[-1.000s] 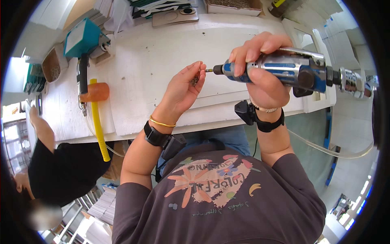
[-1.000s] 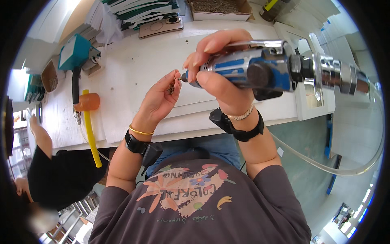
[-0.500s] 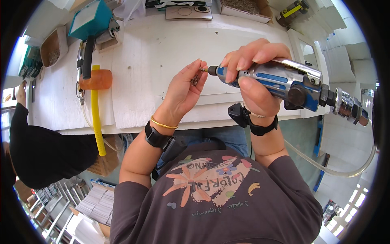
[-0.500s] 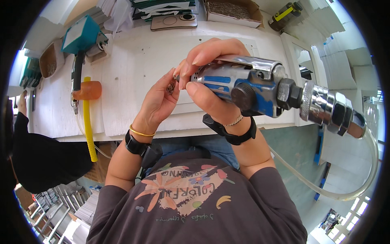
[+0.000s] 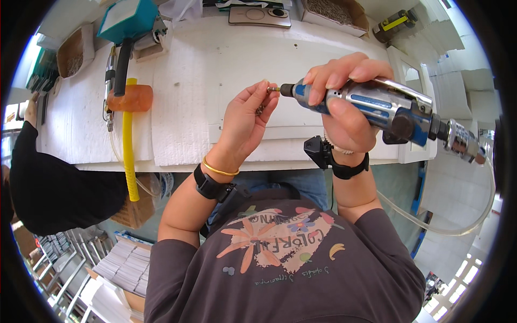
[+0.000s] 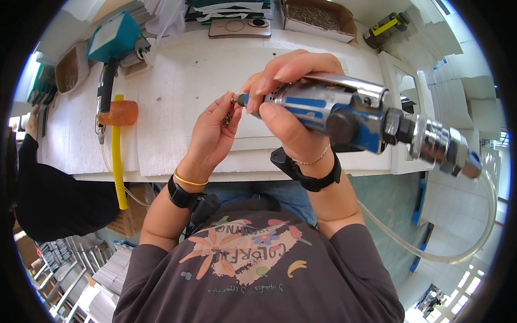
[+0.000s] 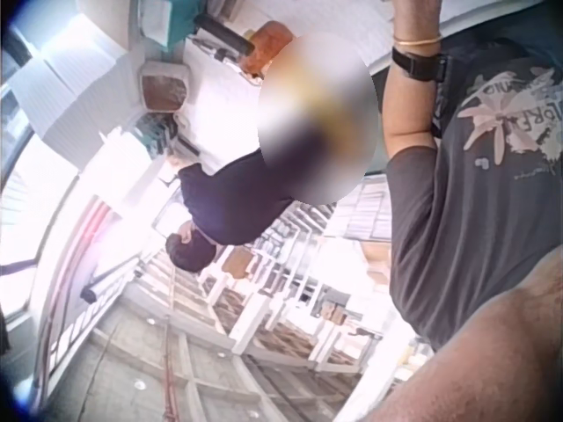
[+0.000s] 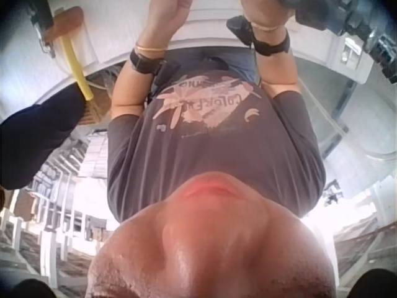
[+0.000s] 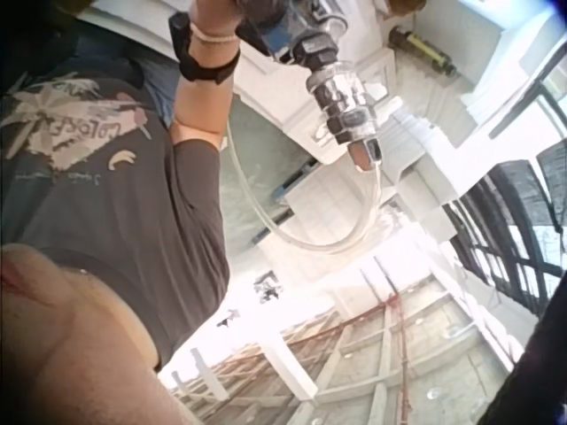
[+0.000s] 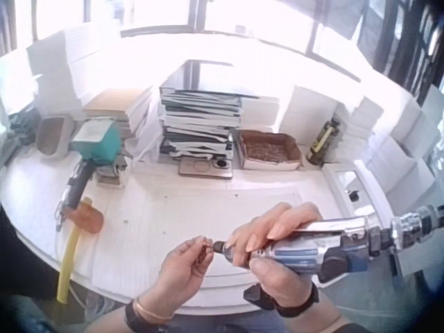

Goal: Assembling mirror panels into white frames and securing them with a pneumatic screwdriver.

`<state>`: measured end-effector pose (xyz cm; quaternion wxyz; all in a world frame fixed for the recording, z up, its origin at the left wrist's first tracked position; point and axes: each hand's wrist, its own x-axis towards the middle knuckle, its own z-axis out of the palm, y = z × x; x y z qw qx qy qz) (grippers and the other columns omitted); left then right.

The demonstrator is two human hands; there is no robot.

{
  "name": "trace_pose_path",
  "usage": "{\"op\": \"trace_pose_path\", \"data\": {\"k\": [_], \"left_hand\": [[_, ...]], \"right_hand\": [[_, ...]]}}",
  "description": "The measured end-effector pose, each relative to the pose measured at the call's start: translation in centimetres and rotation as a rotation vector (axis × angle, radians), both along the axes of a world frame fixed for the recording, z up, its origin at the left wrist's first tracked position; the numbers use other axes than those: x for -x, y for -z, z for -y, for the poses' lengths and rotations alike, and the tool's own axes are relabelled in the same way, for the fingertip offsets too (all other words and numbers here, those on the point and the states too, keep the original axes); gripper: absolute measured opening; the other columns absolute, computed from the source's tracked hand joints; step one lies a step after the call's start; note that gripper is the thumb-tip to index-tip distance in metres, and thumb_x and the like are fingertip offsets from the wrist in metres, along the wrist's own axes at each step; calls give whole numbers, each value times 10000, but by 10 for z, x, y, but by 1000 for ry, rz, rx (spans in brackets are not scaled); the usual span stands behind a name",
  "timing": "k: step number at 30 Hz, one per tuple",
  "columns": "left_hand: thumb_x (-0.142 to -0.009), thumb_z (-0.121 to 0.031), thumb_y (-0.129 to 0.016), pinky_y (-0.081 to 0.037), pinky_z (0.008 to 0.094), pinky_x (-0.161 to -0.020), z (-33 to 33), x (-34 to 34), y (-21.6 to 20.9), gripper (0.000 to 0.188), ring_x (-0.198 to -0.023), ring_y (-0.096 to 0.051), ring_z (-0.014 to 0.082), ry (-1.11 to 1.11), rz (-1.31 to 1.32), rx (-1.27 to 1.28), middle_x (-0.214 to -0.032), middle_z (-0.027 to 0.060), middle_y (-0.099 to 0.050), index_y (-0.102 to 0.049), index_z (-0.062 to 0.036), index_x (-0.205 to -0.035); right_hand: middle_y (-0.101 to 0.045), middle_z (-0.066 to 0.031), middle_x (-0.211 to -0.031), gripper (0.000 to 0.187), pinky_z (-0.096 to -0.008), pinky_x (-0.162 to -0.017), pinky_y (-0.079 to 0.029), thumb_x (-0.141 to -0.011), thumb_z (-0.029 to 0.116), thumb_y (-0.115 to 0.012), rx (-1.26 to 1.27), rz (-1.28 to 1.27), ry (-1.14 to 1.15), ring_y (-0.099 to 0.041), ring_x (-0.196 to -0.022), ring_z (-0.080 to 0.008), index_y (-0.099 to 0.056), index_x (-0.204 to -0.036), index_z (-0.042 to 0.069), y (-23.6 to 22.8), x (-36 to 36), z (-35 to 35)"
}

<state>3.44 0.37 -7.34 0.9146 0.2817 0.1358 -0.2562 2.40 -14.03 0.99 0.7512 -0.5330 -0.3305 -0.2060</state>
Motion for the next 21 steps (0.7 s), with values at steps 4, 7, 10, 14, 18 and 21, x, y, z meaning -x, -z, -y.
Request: {"op": "trace_pose_path", "data": {"k": [4,7,10,14,18,21], "left_hand": [[-897,-168,-519,-512,146,-712,-5,-3,4,173,-749,-576,59,-33,28,-56,-826,28,-582,-557,-2,-921],[-895,-182,-522,-509,140,-705,-17,-5,12,184,-736,-563,55,-13,-23,8,-834,27,-571,-550,-4,-933],[-896,-179,-522,-504,134,-696,-29,-4,19,188,-739,-557,55,-47,-56,-6,-867,30,-562,-537,-2,-958],[-894,-164,-528,-491,148,-729,-51,-4,21,202,-776,-547,57,-3,-15,-90,-918,44,-560,-518,11,-994],[-903,-146,-509,-475,190,-818,-64,-9,14,260,-864,-550,97,-28,29,-177,-985,87,-557,-487,53,-1069],[-910,-128,-489,-462,216,-872,-72,-12,16,295,-945,-550,138,-75,48,-175,-1049,120,-542,-458,73,-1123]], "right_hand": [[-523,-106,-824,311,-400,-728,-492,-681,4,-553,-89,-62,9,-558,-612,-188,-435,-966,46,4,-12,-6],[-515,-112,-824,317,-419,-735,-493,-682,9,-531,-97,-86,-20,-566,-621,-197,-444,-985,35,1,-27,-8],[-497,-110,-841,342,-419,-742,-446,-664,53,-502,-49,-169,14,-535,-634,-216,-463,-1004,54,2,-47,-17],[-533,-118,-821,291,-415,-728,-474,-680,29,-496,46,-138,33,-558,-629,-208,-493,-971,26,16,-101,-33],[-547,-74,-698,261,-264,-536,-457,-634,-33,-549,-105,-308,55,-561,-576,-172,-496,-880,36,28,-136,-66],[-554,-69,-694,243,-245,-519,-446,-640,-35,-560,64,-352,124,-559,-569,-155,-505,-867,31,39,-151,-71]]}}
